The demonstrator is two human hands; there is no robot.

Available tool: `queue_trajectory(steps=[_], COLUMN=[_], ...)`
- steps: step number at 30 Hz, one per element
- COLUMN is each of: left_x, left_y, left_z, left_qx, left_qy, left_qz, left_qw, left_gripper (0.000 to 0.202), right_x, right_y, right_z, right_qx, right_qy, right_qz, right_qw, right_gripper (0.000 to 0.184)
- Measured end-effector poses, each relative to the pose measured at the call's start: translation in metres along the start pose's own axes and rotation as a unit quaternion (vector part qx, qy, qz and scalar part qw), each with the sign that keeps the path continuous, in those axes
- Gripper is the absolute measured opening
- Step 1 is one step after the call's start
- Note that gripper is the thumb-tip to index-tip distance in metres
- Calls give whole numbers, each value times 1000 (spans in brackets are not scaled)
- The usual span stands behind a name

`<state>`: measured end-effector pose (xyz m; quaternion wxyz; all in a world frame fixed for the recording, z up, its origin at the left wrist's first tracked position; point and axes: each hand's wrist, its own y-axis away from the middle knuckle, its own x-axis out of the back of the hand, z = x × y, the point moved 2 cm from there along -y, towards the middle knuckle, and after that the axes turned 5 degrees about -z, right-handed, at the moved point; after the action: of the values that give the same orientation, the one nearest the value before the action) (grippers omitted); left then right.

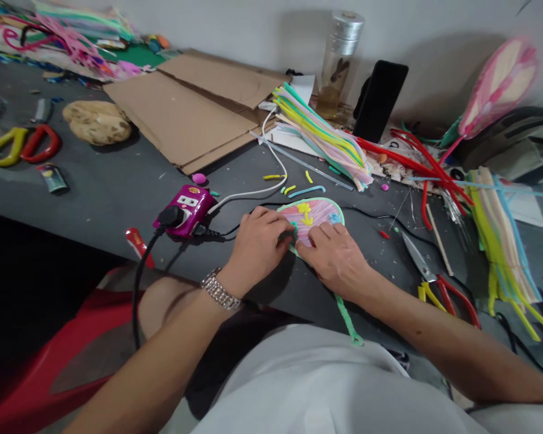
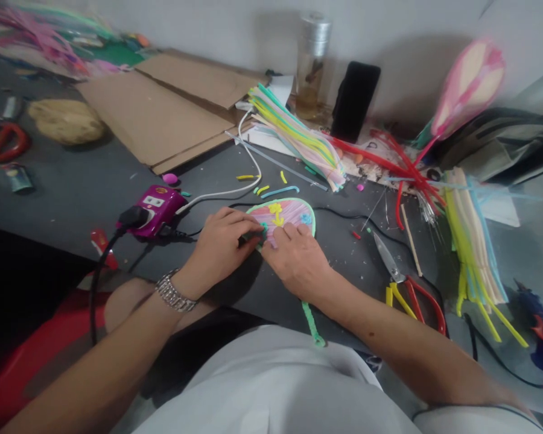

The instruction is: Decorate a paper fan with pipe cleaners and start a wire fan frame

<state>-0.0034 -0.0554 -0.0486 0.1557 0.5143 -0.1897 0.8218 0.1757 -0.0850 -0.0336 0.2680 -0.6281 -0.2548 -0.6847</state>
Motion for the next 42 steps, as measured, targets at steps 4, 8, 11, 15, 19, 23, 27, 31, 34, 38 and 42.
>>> queue_trajectory(steps=[4,8,11,15,19,23,27,31,34,38,42], left_x=[-2,-1,1,1,0,1,1,1,2,4,5], left_y=[-2,-4,-5,-7,-7,-7,-8,-9,-10,-10,-9], left_z=[-4,-11,-17,-22,-24,-22,-20,-17,-16,-14,-11], left_qx=[12,-7,-28,-53,-63,-61,-52,-41,-33,-22,-8], left_qy=[21,41,42,55,70,78,71,70,65,61,70], left_qz=[-4,-27,-40,-49,-49,-44,-44,-40,-41,-49,-60], left_qw=[1000,999,998,996,994,994,995,996,996,997,996], left_gripper=[9,17,26,28,28,26,23,20,18,15,16], right_x=[2,3,3,2,1,1,-1,-1,-1,0,0], right_y=[0,0,-1,-2,0,3,4,-3,-13,-24,-26], right_z=[-3,-1,3,7,9,12,17,15,8,0,-3], right_qx=[12,5,2,-1,-4,-5,-10,-47,-98,-144,-162], right_qy=[21,14,2,-17,-29,-32,-75,-136,-161,-149,-136], right_qz=[-5,-15,-19,-18,-18,-12,14,25,4,-31,-45], right_qw=[1000,1000,1000,1000,999,999,997,989,982,978,976], right_gripper=[25,25,25,24,27,27,24,26,22,17,20])
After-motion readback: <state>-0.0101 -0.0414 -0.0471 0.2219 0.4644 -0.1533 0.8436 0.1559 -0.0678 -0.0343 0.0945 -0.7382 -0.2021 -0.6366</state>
